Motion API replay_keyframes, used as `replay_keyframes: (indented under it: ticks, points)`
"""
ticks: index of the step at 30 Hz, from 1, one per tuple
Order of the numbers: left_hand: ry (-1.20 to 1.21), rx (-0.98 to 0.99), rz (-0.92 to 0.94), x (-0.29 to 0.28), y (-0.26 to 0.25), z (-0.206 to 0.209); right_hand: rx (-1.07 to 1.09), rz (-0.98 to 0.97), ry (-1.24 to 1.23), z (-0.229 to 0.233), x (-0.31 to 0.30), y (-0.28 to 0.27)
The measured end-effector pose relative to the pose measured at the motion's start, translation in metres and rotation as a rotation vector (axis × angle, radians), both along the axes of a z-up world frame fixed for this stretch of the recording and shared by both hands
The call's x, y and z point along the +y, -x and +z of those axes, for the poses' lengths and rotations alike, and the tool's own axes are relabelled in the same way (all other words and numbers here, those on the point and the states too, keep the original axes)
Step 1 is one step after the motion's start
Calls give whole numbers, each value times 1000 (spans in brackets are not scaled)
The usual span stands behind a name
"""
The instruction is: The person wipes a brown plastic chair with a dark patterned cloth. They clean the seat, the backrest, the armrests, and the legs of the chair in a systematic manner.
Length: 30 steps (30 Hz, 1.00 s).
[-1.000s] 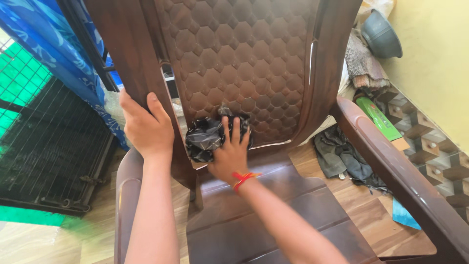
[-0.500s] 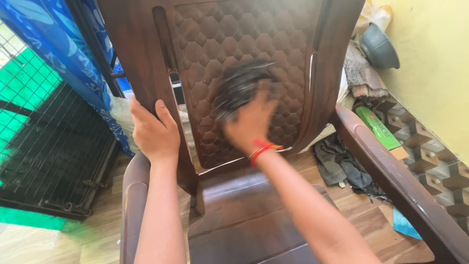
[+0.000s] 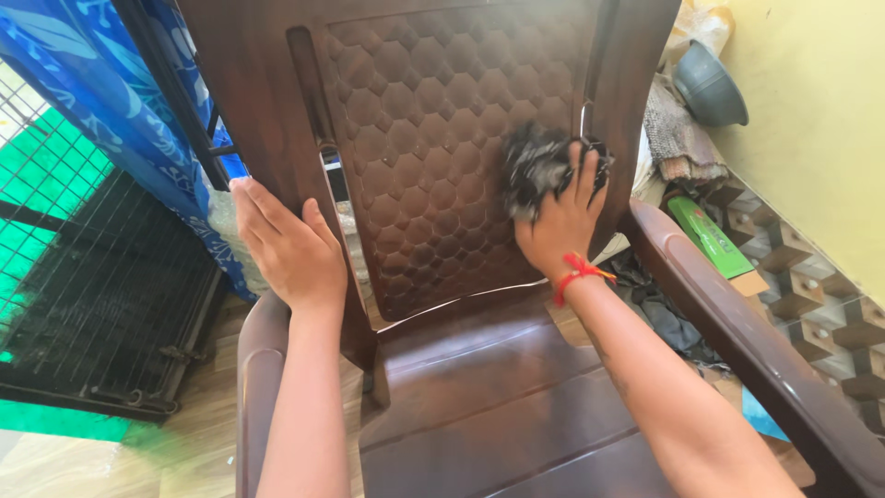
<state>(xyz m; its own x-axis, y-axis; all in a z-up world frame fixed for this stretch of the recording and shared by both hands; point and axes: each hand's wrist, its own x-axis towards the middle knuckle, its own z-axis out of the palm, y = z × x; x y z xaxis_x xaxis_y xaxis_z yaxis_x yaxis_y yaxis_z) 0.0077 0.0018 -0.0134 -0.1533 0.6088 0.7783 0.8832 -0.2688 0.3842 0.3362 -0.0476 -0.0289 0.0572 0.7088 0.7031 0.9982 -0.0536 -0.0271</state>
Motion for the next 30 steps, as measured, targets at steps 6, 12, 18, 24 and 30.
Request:
replay_keyframes:
  ticks: [6,12,18,24,30]
  points:
    - [15,141,-15,-17,11,24,120,7,100,41,31,92]
    - [1,375,-173,0,0,74,-252,571,327,56,2,82]
    - [71,464,-124,10,-8,76,-135,74,11,50,16,-4]
    - [73,469,-83,18,-8,64,5,-171,68,58,63,66]
    - [48,499,-44,23,-10,59,-173,591,171,48,9,84]
